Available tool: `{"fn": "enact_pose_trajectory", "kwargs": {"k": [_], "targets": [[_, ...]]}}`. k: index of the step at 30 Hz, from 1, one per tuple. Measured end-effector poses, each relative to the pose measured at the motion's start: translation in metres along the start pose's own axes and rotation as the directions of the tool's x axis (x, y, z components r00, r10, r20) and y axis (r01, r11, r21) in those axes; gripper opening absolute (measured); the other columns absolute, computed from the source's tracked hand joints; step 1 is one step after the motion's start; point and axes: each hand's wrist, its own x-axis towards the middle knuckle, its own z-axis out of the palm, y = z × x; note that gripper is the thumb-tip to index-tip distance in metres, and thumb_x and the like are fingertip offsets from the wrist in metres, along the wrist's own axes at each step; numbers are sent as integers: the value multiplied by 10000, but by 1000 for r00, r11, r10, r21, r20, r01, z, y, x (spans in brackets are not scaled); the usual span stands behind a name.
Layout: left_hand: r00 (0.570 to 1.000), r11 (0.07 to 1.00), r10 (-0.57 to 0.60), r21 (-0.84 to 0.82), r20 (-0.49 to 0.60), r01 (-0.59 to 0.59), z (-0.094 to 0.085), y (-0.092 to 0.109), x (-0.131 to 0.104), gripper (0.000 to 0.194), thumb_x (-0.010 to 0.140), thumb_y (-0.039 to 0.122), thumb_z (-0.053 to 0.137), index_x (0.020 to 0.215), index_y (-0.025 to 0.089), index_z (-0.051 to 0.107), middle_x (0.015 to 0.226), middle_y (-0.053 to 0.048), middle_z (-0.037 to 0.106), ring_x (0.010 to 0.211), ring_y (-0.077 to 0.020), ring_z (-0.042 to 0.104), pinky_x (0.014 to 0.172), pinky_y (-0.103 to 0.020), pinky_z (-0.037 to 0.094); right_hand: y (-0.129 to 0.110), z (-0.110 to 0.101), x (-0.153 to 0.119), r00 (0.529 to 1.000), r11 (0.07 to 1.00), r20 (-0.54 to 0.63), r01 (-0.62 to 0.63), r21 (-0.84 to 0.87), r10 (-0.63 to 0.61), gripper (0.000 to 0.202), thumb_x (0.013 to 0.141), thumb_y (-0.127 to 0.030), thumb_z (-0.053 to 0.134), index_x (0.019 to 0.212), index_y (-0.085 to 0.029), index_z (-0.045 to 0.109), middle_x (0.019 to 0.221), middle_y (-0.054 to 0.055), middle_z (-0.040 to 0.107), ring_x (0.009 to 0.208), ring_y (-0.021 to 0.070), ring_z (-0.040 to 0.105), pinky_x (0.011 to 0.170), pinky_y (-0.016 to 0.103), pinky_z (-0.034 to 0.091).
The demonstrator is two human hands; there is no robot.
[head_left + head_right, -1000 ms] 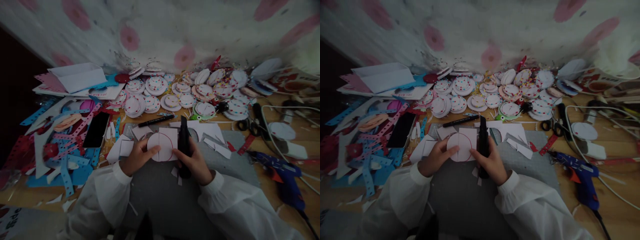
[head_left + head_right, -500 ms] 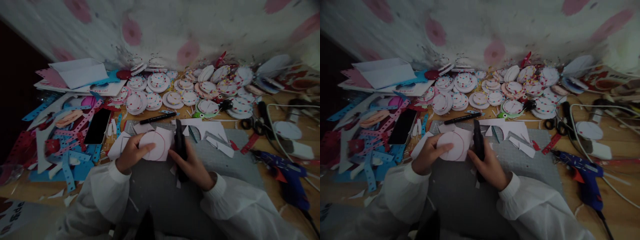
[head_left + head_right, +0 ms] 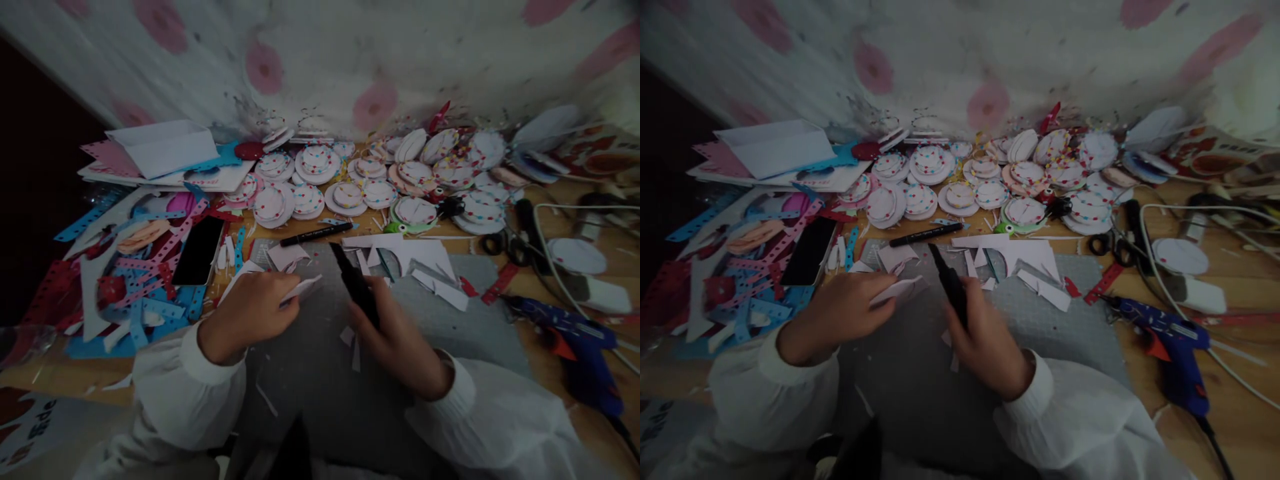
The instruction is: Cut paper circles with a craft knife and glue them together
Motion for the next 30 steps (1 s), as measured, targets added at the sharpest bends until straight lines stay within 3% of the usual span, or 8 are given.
{"fn": "enact_pose_trajectory", "kwargs": {"k": [3,7,14,22,30], "targets": [[1000,999,-8,53,21,7,-1,0,3,177,848,299,499,784,207,636,738,-41,685,706,-220,657,593,-277,392,-11,2,-10,994,999,109,-4,-49,9,314,938,-258,370,1230,-144,386,914,115,688,734,230,687,629,321,496],[998,999,7,52,55,-10,5,-3,5,323,931,382,445,768,188,647,728,-69,690,703,-227,663,598,-278,410,-19,2,-20,978,977,191,-46,-206,86,342,939,-214,359,1267,-123,394,930,130,714,712,260,712,594,337,500],[999,999,26,-25,40,-25,11,-5,6,327,950,356,430,775,181,644,708,-68,682,689,-214,660,613,-270,420,-25,6,-24,956,918,275,19,-397,99,386,895,-71,362,1275,-100,416,906,118,728,725,234,724,543,278,476],[1000,1000,18,-22,-5,-18,11,-7,9,387,916,419,450,695,182,661,630,-66,654,607,-205,621,540,-272,351,-27,8,-22,944,871,310,53,-488,116,380,890,-47,375,1263,-105,420,889,99,727,726,246,730,515,288,468],[998,996,69,53,-2,-69,11,-5,9,344,923,359,460,722,181,674,679,-83,692,647,-232,650,540,-293,328,-41,9,-11,887,748,363,30,-663,286,266,909,-38,386,1138,-117,496,755,91,708,645,258,724,440,271,398]]}}
